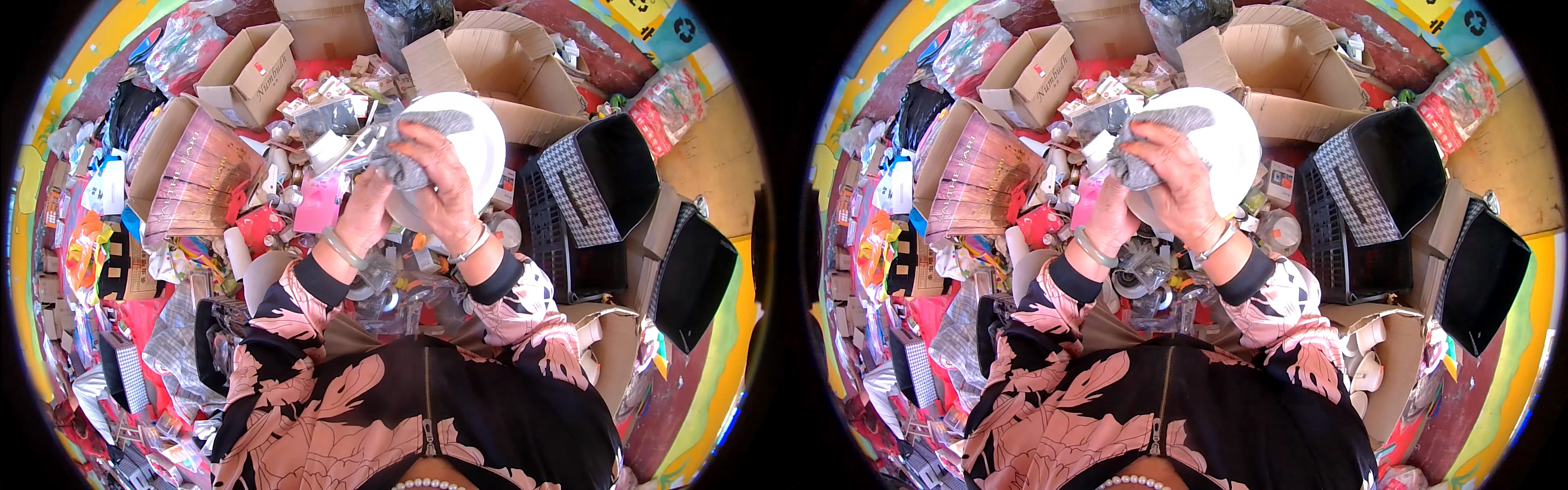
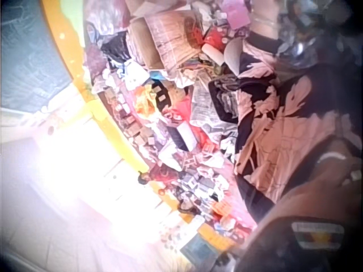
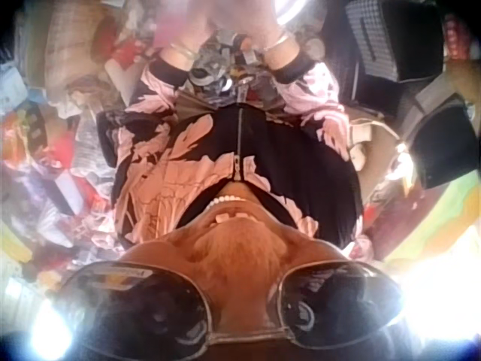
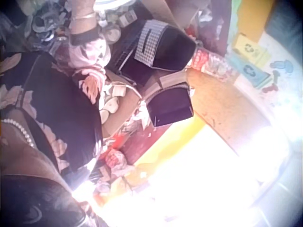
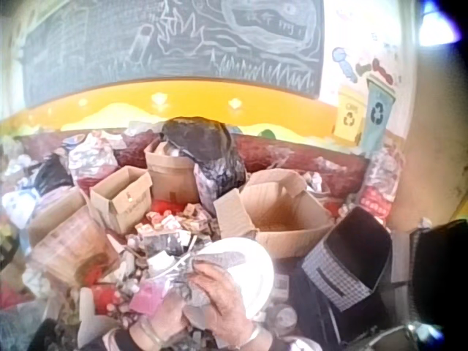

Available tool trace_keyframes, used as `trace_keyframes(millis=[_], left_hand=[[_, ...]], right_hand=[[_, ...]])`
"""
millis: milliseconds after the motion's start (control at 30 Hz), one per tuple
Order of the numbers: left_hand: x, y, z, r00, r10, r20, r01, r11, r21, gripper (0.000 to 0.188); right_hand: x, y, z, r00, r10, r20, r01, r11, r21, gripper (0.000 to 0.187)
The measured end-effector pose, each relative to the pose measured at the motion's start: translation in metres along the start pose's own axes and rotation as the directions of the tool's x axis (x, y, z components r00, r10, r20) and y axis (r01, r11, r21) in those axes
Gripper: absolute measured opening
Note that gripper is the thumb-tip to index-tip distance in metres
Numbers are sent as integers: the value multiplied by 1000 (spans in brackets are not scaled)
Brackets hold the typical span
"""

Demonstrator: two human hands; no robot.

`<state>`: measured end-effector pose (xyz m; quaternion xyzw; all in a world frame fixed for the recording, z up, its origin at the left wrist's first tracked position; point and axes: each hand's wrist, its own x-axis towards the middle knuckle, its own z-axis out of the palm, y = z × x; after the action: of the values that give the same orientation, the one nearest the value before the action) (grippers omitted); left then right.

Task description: The person sits on the floor and cleans white lamp parts using a grey cloth. They wipe the exterior and interior surfaces of the lamp shades and the fan-like internal components, handling the items one at a time and placing them into a cardboard box.

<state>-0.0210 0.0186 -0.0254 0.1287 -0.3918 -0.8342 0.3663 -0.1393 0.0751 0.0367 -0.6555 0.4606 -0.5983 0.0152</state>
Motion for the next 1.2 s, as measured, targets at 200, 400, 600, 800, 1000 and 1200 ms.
trace_keyframes(millis=[200,400,600,800,1000,1200], left_hand=[[4,29,5,992,121,-30,-122,992,-34,79],[3,46,6,980,178,-84,-174,984,46,86],[6,46,8,975,193,-112,-196,980,-17,85],[3,32,11,992,128,2,-128,990,62,77],[9,37,5,969,202,-145,-194,979,67,71],[13,50,-2,933,295,-207,-303,953,-7,74]], right_hand=[[-1,8,-29,875,89,477,-164,979,118,45],[-10,32,-95,741,608,286,160,254,-954,15],[0,46,-131,889,262,-376,-418,799,-432,38],[1,14,-54,997,63,-45,-77,814,-576,44],[-35,-8,-2,950,107,293,-107,994,-17,39],[-88,-45,-26,781,336,526,-561,748,355,51]])
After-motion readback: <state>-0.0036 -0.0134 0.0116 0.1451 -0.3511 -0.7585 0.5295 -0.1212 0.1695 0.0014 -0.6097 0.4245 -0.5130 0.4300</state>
